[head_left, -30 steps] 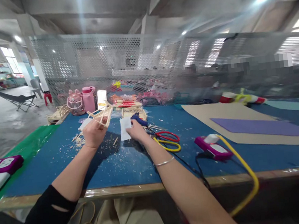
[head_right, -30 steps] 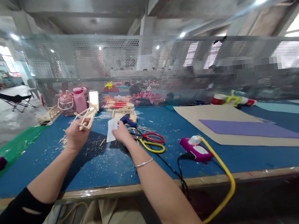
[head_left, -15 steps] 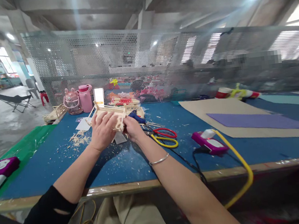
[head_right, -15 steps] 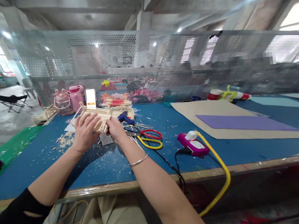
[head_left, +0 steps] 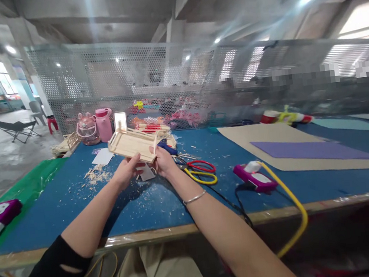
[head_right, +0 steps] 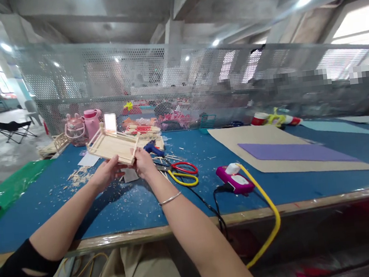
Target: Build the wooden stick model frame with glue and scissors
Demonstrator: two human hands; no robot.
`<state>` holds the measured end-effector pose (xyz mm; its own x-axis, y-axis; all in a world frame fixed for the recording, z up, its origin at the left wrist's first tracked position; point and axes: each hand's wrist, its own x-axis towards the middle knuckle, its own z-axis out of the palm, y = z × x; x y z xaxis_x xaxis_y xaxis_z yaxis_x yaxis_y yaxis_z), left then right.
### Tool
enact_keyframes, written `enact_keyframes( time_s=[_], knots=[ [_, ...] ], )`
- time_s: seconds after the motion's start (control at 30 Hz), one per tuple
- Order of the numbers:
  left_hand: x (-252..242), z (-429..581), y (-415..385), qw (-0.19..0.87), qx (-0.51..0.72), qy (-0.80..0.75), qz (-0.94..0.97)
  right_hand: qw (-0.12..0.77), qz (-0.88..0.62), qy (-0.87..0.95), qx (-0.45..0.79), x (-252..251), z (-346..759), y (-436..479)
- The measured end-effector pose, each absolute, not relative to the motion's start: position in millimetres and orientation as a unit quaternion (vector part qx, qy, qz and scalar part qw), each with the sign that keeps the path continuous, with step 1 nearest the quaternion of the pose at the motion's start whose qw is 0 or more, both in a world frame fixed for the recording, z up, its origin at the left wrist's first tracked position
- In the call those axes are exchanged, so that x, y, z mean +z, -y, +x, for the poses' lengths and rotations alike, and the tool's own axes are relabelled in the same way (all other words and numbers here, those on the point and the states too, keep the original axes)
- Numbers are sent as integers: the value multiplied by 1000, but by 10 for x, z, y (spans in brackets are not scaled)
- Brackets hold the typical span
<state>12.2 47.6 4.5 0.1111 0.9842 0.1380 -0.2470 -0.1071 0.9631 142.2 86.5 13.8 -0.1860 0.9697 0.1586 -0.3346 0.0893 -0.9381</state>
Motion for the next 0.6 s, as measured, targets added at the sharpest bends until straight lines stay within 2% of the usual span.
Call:
enact_keyframes(
  time_s=[0.13,0.33,0.47,0.6],
  knots=[
    [28,175,-430,563,623,-304,450,511,-305,531,603,147,1325,-756],
    [100,230,-402,573,675,-280,371,482,-342,589,551,153,1327,-731],
    [155,167,-439,580,691,-285,325,437,-409,643,478,258,1580,-832],
    [206,67,-474,587,696,-294,291,383,-496,694,356,350,2183,-965]
  ],
)
